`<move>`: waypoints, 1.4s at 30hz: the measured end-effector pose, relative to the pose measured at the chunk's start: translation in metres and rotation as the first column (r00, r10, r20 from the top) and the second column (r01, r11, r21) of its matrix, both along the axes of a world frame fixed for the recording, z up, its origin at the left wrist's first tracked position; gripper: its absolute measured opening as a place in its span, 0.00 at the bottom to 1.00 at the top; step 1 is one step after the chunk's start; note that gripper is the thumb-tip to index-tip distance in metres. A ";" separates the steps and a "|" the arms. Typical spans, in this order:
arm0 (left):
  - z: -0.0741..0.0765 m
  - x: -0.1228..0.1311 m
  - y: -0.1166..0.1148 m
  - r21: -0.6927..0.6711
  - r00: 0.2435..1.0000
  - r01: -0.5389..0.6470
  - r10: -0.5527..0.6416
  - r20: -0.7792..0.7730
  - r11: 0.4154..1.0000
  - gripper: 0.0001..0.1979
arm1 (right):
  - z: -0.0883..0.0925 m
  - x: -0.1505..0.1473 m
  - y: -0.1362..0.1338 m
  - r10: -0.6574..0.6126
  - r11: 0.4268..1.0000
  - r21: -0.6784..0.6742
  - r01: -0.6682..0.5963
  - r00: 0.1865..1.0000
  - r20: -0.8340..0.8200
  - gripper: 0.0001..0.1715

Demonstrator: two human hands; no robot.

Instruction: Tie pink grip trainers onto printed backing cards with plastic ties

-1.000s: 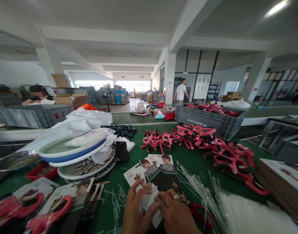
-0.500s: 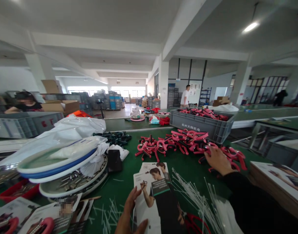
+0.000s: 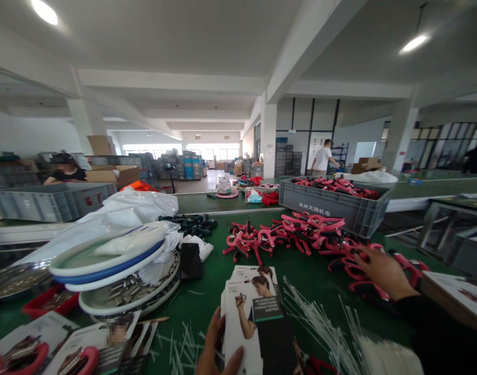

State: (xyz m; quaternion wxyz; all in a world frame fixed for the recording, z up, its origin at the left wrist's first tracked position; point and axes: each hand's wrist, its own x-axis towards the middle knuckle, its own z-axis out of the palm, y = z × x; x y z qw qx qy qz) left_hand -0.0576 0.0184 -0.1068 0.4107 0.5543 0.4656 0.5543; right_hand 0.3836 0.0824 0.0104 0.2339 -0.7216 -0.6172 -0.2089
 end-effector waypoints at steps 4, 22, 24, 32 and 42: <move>0.010 0.000 -0.007 -0.063 0.999 -0.004 0.001 -0.037 0.998 0.35 | 0.027 -0.043 -0.031 0.178 0.981 0.082 -0.174 0.983 -0.038 0.24; 0.018 -0.001 -0.005 0.014 0.993 0.002 0.000 -0.118 1.000 0.23 | 0.039 -0.258 -0.059 0.634 0.751 -0.245 -0.613 0.567 0.526 0.11; 0.016 0.001 -0.006 0.012 0.996 -0.002 0.003 -0.093 1.000 0.26 | 0.031 -0.266 -0.071 0.651 0.737 -0.280 -0.615 0.536 0.537 0.11; 0.023 -0.004 -0.013 0.043 0.989 0.146 -0.145 -0.015 0.988 0.41 | 0.000 -0.288 -0.098 0.765 0.640 -0.285 -0.714 0.559 0.320 0.12; 0.031 -0.009 -0.014 -0.038 0.970 0.234 -0.231 0.080 0.971 0.42 | 0.015 -0.245 -0.064 0.703 0.643 -0.435 -0.630 0.712 0.007 0.17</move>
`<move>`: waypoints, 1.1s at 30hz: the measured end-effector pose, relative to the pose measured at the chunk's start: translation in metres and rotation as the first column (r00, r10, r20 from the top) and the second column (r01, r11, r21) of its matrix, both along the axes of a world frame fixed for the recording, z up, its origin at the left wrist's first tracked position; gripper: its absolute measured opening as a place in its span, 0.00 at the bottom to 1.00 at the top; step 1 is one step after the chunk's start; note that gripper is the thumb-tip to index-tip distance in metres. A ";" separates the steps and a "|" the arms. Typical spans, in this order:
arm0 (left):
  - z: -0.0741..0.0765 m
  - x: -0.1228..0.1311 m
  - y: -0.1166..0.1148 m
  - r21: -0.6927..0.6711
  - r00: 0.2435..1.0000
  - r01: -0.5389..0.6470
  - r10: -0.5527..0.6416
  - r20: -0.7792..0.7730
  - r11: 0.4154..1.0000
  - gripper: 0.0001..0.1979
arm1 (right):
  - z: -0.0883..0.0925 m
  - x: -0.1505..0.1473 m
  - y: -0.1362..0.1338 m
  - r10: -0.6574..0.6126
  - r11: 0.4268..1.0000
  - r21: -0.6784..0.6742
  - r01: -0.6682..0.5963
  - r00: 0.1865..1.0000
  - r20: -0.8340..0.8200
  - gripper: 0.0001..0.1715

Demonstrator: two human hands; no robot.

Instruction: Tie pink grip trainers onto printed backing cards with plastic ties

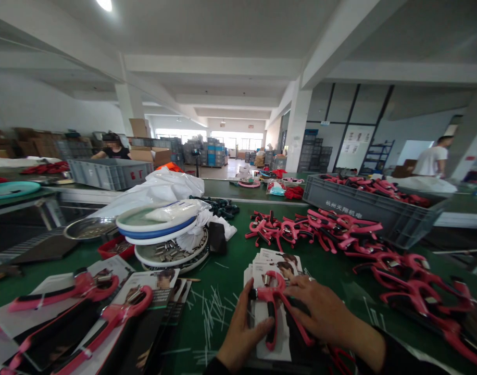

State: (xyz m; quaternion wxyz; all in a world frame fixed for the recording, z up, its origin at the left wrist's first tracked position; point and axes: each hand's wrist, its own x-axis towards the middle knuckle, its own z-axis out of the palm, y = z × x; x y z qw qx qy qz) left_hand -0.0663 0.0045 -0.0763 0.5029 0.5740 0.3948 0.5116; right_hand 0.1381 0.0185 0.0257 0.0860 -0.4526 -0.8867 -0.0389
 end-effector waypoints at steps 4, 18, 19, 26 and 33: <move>0.000 0.005 -0.002 0.004 0.997 -0.027 0.027 -0.067 1.000 0.48 | -0.005 -0.016 0.001 -0.002 0.996 -0.092 0.010 0.997 0.081 0.18; 0.068 -0.008 0.030 0.308 0.592 -0.306 0.434 -0.680 0.901 0.14 | -0.035 -0.015 0.010 -0.081 0.995 -0.072 0.064 0.961 -0.263 0.09; 0.076 -0.002 0.034 0.272 0.553 -0.256 0.371 -0.746 0.928 0.14 | -0.036 -0.014 0.010 -0.078 0.996 -0.065 0.063 0.960 -0.270 0.09; 0.076 0.036 0.067 0.196 0.531 -0.146 0.243 -0.811 0.970 0.15 | -0.039 -0.011 0.010 -0.016 0.999 -0.032 0.006 0.947 -0.320 0.10; 0.076 0.041 0.062 0.240 0.594 -0.085 0.243 -0.767 0.967 0.10 | -0.047 -0.008 0.012 -0.032 0.997 -0.072 -0.006 0.853 -0.522 0.08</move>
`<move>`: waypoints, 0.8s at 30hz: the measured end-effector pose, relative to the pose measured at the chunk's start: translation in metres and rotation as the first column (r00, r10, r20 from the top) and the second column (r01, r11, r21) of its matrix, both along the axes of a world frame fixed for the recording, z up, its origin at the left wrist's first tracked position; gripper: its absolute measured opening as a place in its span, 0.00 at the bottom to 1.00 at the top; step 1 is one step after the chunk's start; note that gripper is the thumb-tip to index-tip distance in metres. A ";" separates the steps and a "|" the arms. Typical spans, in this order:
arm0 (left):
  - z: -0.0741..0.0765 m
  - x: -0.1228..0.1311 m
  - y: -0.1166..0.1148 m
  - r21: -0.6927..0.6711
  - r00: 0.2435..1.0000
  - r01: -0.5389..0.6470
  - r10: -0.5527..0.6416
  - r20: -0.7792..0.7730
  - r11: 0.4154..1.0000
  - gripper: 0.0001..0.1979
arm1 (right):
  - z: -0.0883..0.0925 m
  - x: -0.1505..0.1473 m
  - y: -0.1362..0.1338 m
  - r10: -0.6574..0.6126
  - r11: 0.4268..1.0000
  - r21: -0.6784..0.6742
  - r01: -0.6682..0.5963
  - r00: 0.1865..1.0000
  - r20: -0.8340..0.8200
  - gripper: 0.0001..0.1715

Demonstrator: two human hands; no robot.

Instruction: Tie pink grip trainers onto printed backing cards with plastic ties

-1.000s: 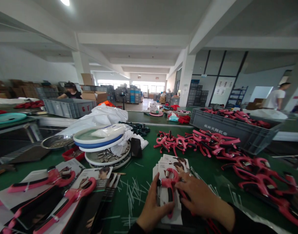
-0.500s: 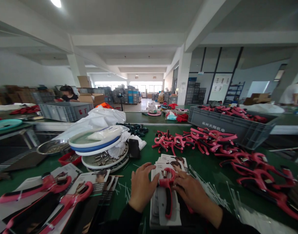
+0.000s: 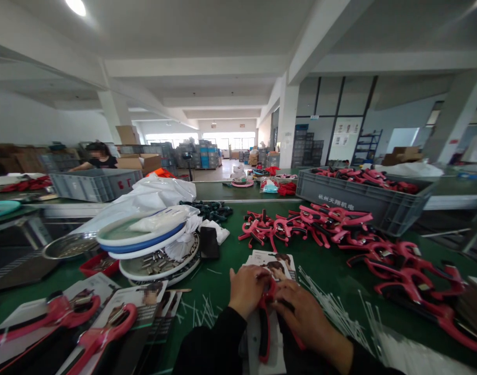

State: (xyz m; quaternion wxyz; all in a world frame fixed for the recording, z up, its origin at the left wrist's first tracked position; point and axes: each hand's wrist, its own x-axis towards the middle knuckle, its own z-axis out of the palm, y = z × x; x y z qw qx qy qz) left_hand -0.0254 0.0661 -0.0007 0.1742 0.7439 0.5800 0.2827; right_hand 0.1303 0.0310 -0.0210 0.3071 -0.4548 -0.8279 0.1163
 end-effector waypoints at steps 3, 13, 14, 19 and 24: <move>-0.001 -0.001 -0.010 0.033 0.999 0.042 -0.042 -0.002 0.999 0.10 | -0.002 -0.003 0.000 -0.069 0.995 -0.081 0.056 0.983 -0.171 0.10; -0.006 -0.003 -0.024 0.125 0.996 0.085 -0.081 -0.040 0.989 0.11 | -0.005 -0.012 0.000 -0.188 0.975 -0.168 0.143 0.937 -0.294 0.14; -0.005 -0.003 -0.024 0.125 0.995 0.092 -0.086 -0.047 0.988 0.11 | -0.006 -0.011 0.000 -0.191 0.976 -0.163 0.148 0.935 -0.300 0.14; -0.003 -0.006 -0.027 0.130 0.989 0.131 -0.121 -0.085 0.983 0.11 | -0.010 -0.010 -0.001 -0.177 0.980 -0.143 0.139 0.934 -0.311 0.15; -0.004 -0.006 -0.029 0.158 0.985 0.143 -0.126 -0.116 0.977 0.11 | -0.012 -0.010 0.000 -0.157 0.984 -0.138 0.117 0.931 -0.331 0.16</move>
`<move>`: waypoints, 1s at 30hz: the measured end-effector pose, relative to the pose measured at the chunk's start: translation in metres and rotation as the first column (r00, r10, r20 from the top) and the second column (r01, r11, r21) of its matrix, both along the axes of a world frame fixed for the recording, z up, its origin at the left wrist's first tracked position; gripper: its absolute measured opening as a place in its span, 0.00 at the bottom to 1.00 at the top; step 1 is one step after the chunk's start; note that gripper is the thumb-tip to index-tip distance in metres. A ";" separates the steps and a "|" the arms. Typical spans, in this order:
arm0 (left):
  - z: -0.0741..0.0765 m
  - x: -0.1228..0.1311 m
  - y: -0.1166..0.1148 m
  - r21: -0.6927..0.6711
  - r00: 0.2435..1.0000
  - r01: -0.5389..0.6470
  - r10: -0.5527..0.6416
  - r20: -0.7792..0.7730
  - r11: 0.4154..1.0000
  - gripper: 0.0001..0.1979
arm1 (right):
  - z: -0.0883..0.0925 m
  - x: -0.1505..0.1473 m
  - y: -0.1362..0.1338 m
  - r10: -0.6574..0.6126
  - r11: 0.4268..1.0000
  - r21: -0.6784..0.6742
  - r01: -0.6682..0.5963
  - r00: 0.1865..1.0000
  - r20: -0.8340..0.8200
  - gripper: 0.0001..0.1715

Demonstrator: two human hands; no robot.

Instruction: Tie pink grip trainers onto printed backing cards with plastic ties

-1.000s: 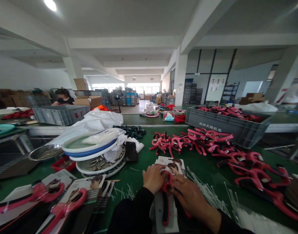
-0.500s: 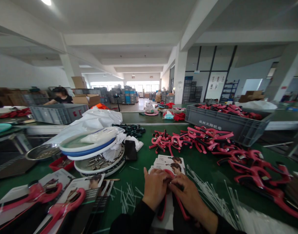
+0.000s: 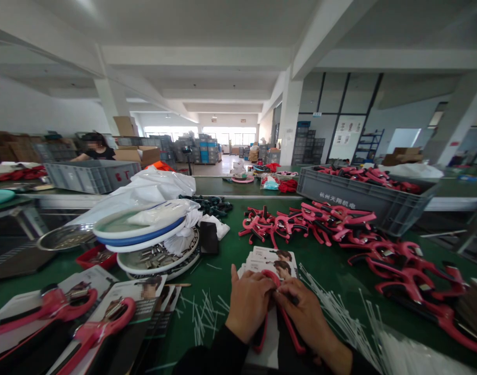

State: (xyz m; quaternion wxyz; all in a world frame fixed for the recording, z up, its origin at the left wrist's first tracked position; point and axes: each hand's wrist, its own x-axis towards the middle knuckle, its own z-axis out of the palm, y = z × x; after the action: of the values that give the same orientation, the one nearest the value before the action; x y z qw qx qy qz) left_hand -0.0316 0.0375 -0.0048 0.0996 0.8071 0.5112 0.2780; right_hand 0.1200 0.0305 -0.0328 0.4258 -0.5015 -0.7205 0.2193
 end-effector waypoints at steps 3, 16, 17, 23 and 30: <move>0.001 0.001 -0.001 0.028 1.000 0.003 -0.002 -0.029 1.000 0.11 | 0.000 -0.001 -0.001 0.002 1.000 0.007 -0.002 1.000 -0.003 0.15; 0.000 0.000 -0.001 0.026 0.999 0.014 -0.013 -0.047 1.000 0.11 | -0.001 0.003 0.001 0.029 1.000 -0.013 -0.028 0.998 0.055 0.14; 0.001 0.000 -0.001 0.026 0.999 0.009 -0.008 -0.054 1.000 0.11 | -0.001 0.004 0.001 0.041 0.999 -0.011 -0.040 0.998 0.057 0.14; 0.003 0.002 -0.001 0.041 0.994 0.010 -0.005 -0.109 0.999 0.12 | -0.004 0.005 0.000 0.047 0.999 -0.013 -0.046 0.999 0.028 0.14; 0.002 0.001 0.000 0.057 0.987 0.035 -0.026 -0.159 0.998 0.11 | -0.003 0.005 -0.003 0.044 0.999 -0.023 -0.044 0.999 0.009 0.15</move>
State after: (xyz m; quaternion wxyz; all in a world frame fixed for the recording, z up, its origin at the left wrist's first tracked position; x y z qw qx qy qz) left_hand -0.0305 0.0377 -0.0027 0.0387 0.8369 0.4965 0.2269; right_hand 0.1246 0.0271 -0.0361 0.4116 -0.4914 -0.7308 0.2345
